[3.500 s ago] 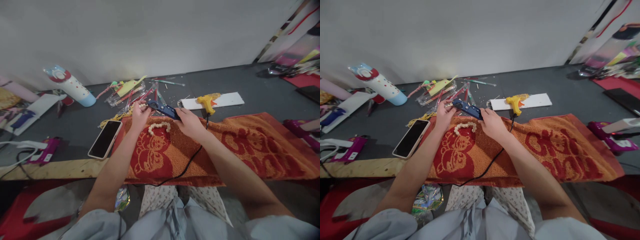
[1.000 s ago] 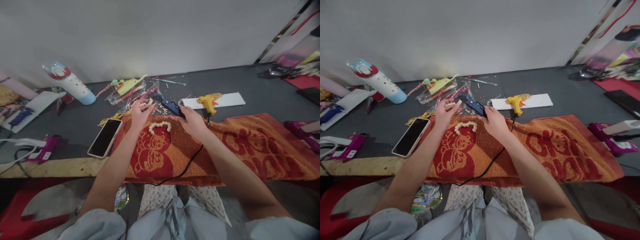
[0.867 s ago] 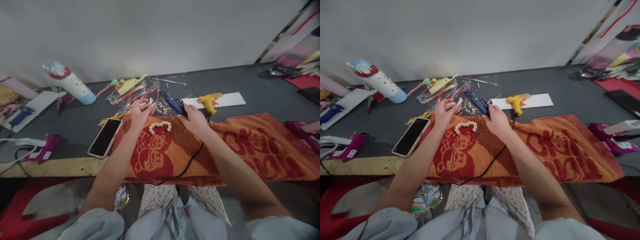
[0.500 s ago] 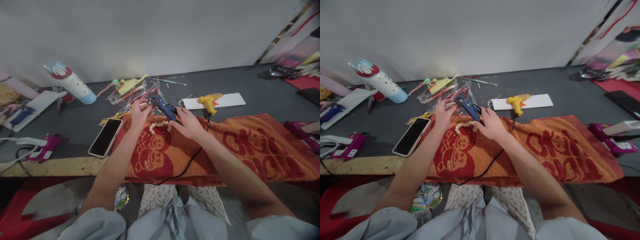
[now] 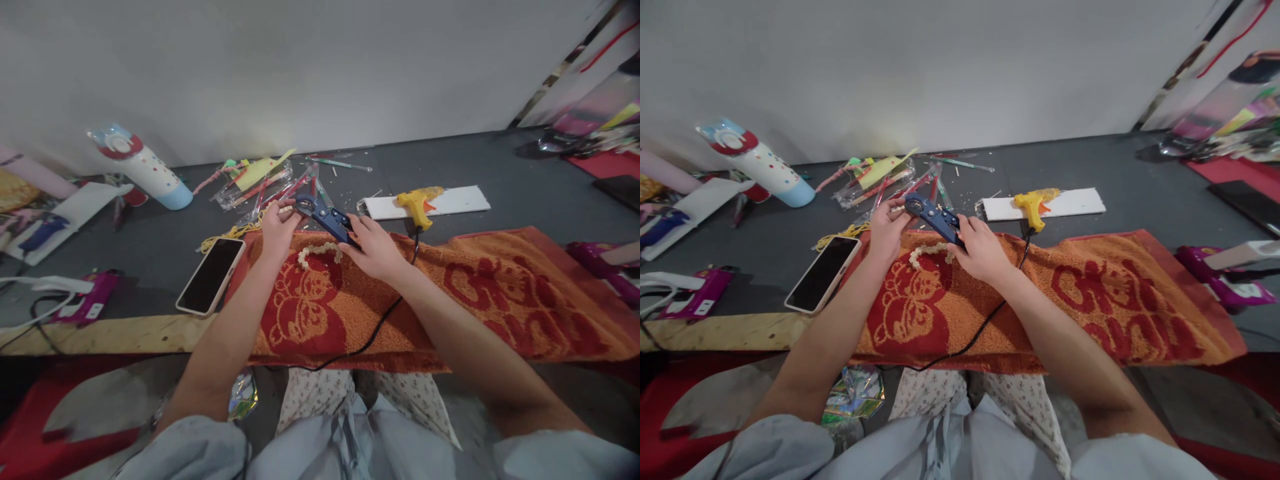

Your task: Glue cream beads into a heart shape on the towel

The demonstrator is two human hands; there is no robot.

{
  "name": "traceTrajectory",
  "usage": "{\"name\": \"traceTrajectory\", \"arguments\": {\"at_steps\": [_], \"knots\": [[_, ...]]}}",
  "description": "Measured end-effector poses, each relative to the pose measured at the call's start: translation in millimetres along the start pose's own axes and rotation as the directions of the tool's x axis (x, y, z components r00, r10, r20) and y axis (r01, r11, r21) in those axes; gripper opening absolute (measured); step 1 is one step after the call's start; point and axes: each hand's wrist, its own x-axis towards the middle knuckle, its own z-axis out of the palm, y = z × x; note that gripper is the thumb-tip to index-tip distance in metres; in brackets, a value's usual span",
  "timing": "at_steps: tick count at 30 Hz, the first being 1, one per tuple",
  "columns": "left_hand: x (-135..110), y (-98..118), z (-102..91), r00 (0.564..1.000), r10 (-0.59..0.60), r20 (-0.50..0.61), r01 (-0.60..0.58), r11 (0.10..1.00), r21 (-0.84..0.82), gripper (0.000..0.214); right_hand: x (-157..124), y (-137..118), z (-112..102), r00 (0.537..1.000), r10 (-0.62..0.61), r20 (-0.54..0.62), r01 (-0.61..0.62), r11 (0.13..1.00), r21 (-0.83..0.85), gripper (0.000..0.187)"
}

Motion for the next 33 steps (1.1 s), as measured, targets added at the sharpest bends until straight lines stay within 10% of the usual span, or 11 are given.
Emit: {"name": "traceTrajectory", "arguments": {"at_steps": [33], "knots": [[-3.8, 1.9, 1.0, 0.999, 0.031, 0.037, -0.032, 0.999, 0.034, 0.037, 1.9, 0.5, -8.8, 0.991, 0.134, 0.001, -0.134, 0.991, -0.024, 0.046]]}}
